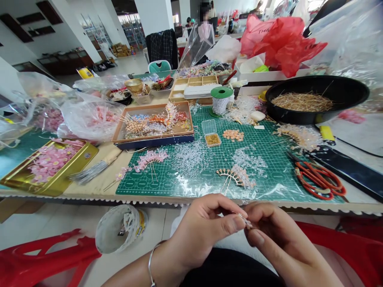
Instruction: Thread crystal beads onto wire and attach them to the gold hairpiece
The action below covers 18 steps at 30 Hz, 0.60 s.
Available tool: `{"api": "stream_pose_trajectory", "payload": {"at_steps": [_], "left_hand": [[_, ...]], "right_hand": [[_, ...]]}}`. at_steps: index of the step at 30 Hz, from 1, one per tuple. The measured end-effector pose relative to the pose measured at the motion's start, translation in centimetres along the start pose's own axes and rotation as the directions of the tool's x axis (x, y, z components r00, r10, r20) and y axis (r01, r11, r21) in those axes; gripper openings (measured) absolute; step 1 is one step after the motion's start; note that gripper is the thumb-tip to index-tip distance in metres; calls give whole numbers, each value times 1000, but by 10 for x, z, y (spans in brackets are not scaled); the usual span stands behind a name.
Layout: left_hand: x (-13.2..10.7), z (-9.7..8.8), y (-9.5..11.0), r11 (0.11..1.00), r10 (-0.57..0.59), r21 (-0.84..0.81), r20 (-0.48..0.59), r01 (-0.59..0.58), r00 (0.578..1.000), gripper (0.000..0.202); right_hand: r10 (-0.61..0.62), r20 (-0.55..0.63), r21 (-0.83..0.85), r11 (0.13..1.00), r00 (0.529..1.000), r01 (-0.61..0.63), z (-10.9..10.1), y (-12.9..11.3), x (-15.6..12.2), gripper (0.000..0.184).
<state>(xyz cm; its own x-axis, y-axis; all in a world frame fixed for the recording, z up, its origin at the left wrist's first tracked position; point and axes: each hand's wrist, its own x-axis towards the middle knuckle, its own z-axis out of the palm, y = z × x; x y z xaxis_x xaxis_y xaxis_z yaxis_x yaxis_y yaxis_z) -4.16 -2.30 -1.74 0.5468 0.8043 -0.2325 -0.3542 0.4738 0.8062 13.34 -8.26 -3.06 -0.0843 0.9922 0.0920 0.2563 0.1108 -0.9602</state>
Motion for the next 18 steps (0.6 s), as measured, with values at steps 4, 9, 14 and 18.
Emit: {"api": "stream_pose_trajectory", "payload": {"at_steps": [4, 9, 14, 18], "left_hand": [[-1, -2, 0, 999, -41, -25, -25, 40, 999, 16], [-1, -4, -1, 998, -61, -33, -13, 61, 998, 19], [-1, -2, -2, 997, -60, -43, 20, 60, 998, 18], [-2, -2, -1, 994, -93, -61, 40, 95, 995, 15]], "right_hand": [[-216, -42, -302, 933, 975, 194, -6, -3, 0, 10], [-213, 63, -371, 902, 975, 221, -5, -8, 1, 15], [-276, 30, -353, 896, 961, 269, 1, -14, 5, 16], [-314, 23, -370, 879, 949, 300, 0, -15, 7, 14]]}}
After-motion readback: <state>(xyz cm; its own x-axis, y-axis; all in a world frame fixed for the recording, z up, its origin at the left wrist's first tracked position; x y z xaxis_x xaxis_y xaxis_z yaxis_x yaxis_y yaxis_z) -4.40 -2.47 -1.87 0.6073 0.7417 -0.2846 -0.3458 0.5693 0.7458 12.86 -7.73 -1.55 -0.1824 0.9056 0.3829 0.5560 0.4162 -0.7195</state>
